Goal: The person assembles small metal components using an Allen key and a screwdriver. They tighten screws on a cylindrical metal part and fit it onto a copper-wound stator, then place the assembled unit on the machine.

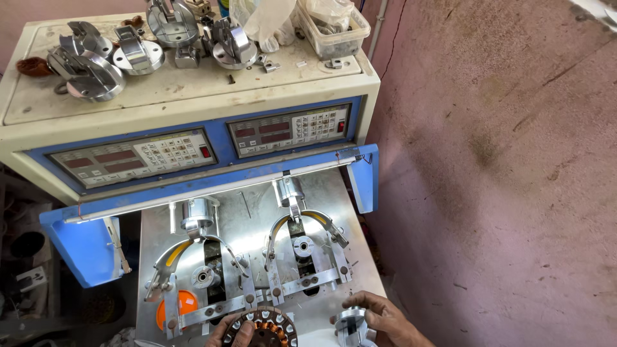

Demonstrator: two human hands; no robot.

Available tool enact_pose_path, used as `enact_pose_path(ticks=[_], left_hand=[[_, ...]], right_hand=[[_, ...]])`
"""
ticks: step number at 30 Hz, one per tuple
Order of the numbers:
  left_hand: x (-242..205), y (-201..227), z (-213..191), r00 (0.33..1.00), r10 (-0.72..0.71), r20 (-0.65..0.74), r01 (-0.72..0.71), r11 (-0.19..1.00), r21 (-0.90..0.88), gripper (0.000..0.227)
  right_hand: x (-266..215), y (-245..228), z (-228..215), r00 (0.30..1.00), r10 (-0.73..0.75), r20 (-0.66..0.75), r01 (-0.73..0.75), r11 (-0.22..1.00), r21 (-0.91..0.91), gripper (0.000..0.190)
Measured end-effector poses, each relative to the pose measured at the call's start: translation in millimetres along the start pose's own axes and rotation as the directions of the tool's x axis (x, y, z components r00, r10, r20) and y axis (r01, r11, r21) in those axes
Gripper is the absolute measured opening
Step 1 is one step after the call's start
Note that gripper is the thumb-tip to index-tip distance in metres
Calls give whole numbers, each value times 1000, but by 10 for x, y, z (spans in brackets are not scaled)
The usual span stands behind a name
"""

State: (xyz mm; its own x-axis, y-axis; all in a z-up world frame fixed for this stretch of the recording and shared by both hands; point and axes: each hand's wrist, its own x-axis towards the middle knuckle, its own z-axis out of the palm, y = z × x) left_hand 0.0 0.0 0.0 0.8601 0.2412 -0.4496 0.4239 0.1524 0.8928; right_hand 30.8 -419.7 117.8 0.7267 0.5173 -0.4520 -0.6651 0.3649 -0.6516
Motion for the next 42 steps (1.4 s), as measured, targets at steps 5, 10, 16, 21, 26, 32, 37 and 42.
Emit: enact_pose_path(ticks=[5, 10, 16, 21, 26, 32, 37, 42], left_hand=[[-341, 635, 322, 997, -73, 18, 74, 996, -49, 38], [-529, 1115, 601, 993, -105, 54, 110, 987, -115, 37], [-797, 1822, 1160, 989, -106, 99, 138, 905, -402, 31], [-1031, 2042, 1422, 986, -16, 167, 86, 901, -425, 31], [-1198, 2217, 1470, 966, -60, 252, 118, 968, -221, 33], [-1350, 2407, 1453, 947, 174, 272, -161, 985, -69, 37], [-1397, 2504, 1482, 898, 325, 297, -295, 945, -143, 36], [-1444, 2617, 1488, 889, 339, 307, -324, 941, -100, 36]], right_hand=[[-192, -196, -147, 968, 139, -208, -153, 987, -52, 90], [-141, -312, -41, 984, 7, -176, 4, 998, 65, 76], [7, -794, 313, 937, -329, -119, 328, 944, -31, 66], [34, -1147, 528, 757, -652, 40, 653, 757, -11, 64], [47, -1353, 726, 639, -759, 124, 769, 635, -79, 66], [22, -1422, 891, 582, -782, 224, 809, 531, -251, 66], [-16, -1442, 1035, 572, -771, 280, 817, 505, -279, 64], [-67, -1490, 1212, 567, -763, 311, 822, 497, -279, 63]])
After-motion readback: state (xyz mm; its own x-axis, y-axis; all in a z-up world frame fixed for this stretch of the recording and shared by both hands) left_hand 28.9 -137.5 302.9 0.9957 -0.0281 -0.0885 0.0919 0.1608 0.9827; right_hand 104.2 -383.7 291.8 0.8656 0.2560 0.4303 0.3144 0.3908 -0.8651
